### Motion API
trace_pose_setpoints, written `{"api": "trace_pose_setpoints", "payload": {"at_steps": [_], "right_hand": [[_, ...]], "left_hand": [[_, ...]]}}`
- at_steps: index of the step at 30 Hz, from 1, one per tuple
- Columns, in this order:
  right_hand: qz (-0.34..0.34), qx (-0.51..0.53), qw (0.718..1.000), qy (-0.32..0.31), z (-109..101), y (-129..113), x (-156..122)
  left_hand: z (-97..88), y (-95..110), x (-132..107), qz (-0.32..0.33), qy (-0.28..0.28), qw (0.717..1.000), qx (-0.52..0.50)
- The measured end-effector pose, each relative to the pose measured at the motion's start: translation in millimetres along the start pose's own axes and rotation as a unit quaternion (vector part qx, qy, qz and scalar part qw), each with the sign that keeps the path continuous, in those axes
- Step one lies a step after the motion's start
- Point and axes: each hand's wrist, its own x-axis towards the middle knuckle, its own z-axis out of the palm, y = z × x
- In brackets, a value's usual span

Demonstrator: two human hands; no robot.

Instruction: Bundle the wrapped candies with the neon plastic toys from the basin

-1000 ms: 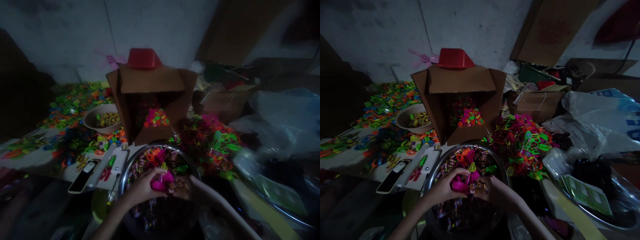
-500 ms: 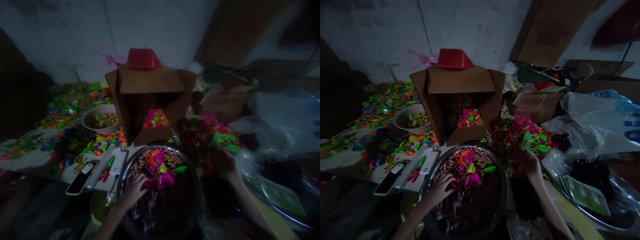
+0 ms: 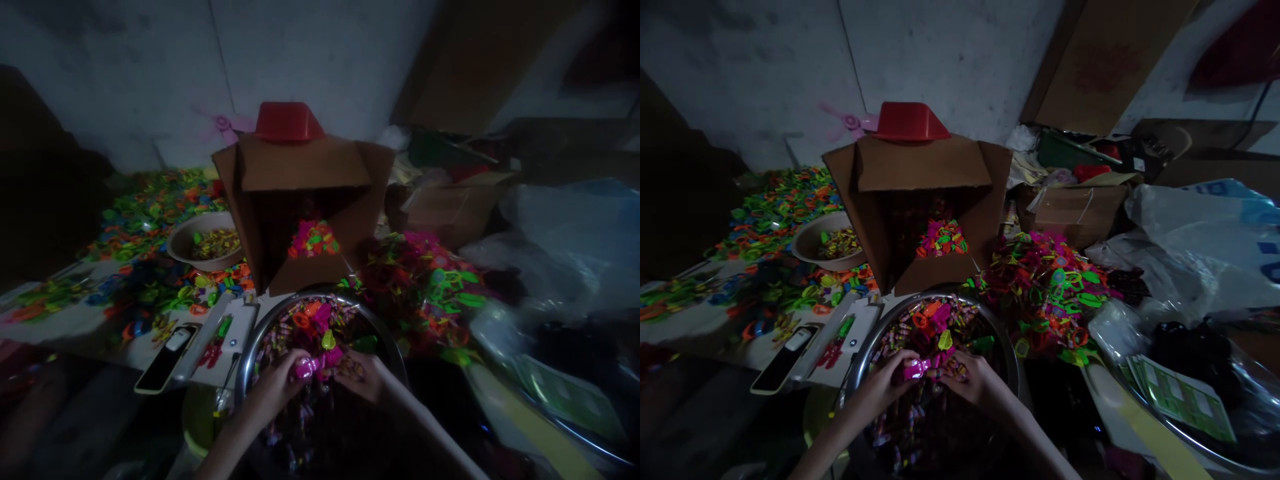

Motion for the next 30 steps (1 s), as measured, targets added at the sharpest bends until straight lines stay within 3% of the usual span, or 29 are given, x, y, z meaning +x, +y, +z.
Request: {"api": "trace_pose_setpoints", "payload": {"at_steps": [5,9,16,25,30], "right_hand": [[-0.039,0.059,0.997,-0.025,3.7,-14.6,5.0],[-0.061,0.058,0.996,-0.012,-4.0,-25.0,1.4],[-0.109,-0.037,0.993,0.000,-9.7,-28.6,-6.0],[-0.150,-0.084,0.985,0.013,-8.7,-29.0,-7.9],[-0.193,-0.109,0.975,0.032,-8.6,-30.7,-6.9]], "left_hand": [[-6.0,25.8,-1.6,0.064,0.059,0.995,0.048],[-11.1,39.2,-4.3,0.051,0.039,0.998,0.007],[-4.8,42.6,-4.3,-0.013,0.072,0.997,-0.027],[-0.6,43.4,-3.1,-0.006,0.072,0.993,-0.089],[0.7,44.9,0.3,0.039,0.104,0.986,-0.127]]}}
